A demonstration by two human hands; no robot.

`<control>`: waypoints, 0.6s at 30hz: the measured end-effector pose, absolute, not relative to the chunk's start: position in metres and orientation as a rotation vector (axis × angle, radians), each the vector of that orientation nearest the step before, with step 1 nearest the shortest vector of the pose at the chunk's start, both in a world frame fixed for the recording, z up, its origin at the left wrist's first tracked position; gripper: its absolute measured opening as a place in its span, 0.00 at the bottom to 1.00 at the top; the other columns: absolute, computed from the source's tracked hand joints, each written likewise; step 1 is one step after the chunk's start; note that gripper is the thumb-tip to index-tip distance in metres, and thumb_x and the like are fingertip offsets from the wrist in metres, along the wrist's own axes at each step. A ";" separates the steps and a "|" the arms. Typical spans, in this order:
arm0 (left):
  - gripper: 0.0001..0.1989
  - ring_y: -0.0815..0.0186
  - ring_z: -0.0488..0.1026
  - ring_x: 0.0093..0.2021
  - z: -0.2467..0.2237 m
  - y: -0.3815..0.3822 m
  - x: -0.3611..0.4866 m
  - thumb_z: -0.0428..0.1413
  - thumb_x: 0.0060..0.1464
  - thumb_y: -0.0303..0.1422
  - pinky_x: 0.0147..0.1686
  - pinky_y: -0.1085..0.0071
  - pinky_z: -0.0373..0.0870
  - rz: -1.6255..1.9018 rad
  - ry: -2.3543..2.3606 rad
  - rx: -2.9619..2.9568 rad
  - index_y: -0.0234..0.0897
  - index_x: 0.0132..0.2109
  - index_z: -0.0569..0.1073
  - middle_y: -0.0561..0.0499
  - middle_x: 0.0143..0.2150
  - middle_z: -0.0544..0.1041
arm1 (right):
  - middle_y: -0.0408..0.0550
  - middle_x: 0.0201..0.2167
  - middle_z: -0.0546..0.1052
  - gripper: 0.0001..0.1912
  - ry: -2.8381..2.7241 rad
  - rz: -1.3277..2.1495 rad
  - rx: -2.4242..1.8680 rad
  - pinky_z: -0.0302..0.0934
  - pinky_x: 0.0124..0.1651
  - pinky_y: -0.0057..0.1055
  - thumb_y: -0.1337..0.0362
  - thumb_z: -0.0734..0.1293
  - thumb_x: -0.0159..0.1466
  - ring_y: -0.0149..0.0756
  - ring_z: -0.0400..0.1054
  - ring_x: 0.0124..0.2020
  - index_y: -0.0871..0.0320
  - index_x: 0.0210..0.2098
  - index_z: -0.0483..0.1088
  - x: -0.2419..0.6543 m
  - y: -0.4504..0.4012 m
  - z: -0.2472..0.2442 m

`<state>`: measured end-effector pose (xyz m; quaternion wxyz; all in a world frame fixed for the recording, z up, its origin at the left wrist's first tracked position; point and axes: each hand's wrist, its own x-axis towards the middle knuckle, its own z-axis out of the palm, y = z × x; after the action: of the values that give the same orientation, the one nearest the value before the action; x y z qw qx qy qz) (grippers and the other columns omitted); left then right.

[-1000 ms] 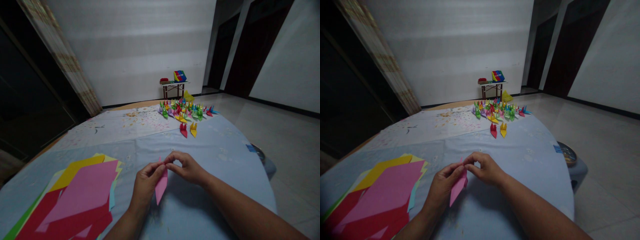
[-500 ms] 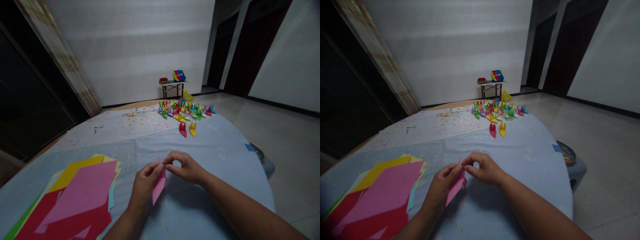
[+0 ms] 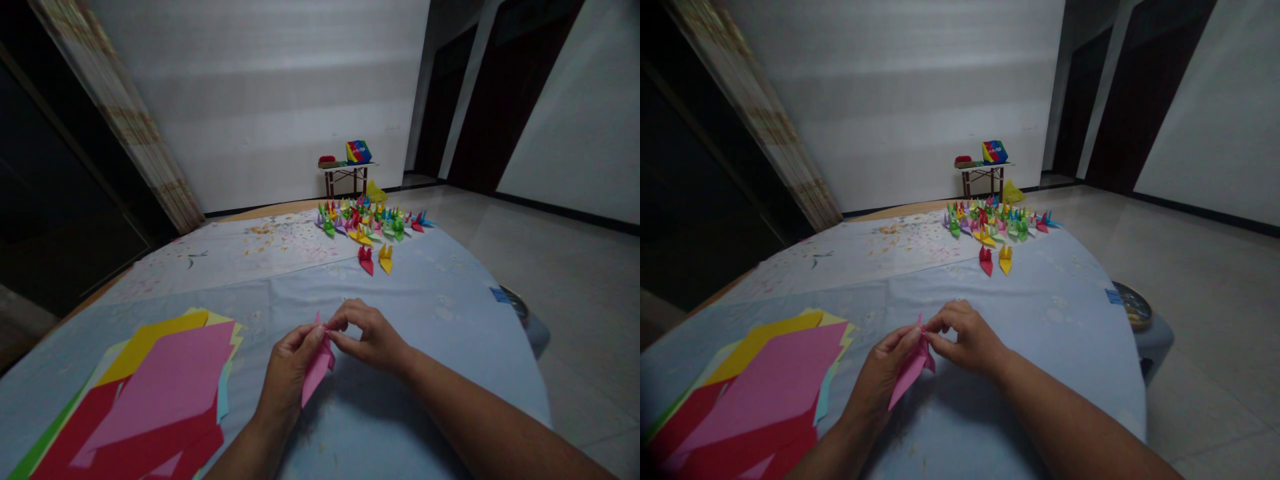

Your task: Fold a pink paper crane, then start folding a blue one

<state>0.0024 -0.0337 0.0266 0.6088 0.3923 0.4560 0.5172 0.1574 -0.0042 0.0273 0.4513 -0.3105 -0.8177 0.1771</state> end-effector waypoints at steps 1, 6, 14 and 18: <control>0.13 0.71 0.68 0.20 0.027 -0.034 0.002 0.61 0.42 0.38 0.23 0.77 0.65 1.196 1.053 0.908 0.33 0.33 0.76 0.52 0.23 0.75 | 0.44 0.25 0.71 0.03 -2.019 0.428 -0.766 0.56 0.37 0.30 0.66 0.65 0.57 0.30 0.64 0.29 0.59 0.31 0.69 0.157 -0.005 0.027; 0.13 0.73 0.67 0.20 0.026 -0.034 0.002 0.62 0.42 0.38 0.22 0.78 0.63 1.202 1.063 0.915 0.32 0.33 0.76 0.53 0.23 0.74 | 0.44 0.25 0.70 0.02 -2.003 0.397 -0.784 0.56 0.37 0.31 0.68 0.64 0.57 0.31 0.63 0.29 0.58 0.30 0.69 0.157 -0.005 0.028; 0.13 0.74 0.65 0.20 0.026 -0.035 0.005 0.62 0.41 0.37 0.21 0.79 0.61 1.197 1.066 0.901 0.32 0.33 0.76 0.53 0.22 0.73 | 0.43 0.24 0.69 0.01 -1.990 0.363 -0.785 0.55 0.36 0.31 0.68 0.63 0.57 0.31 0.62 0.29 0.58 0.28 0.66 0.157 -0.004 0.025; 0.13 0.74 0.65 0.20 0.023 -0.034 0.005 0.62 0.41 0.37 0.21 0.79 0.61 1.199 1.045 0.875 0.32 0.33 0.76 0.54 0.22 0.73 | 0.43 0.24 0.68 0.01 -1.988 0.357 -0.794 0.54 0.36 0.31 0.69 0.63 0.56 0.31 0.62 0.29 0.58 0.27 0.66 0.156 -0.005 0.025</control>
<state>0.0054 -0.0345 0.0235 0.6155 0.3800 0.4538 0.5203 0.1564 -0.0048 0.0254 0.4668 -0.3236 -0.8101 0.1456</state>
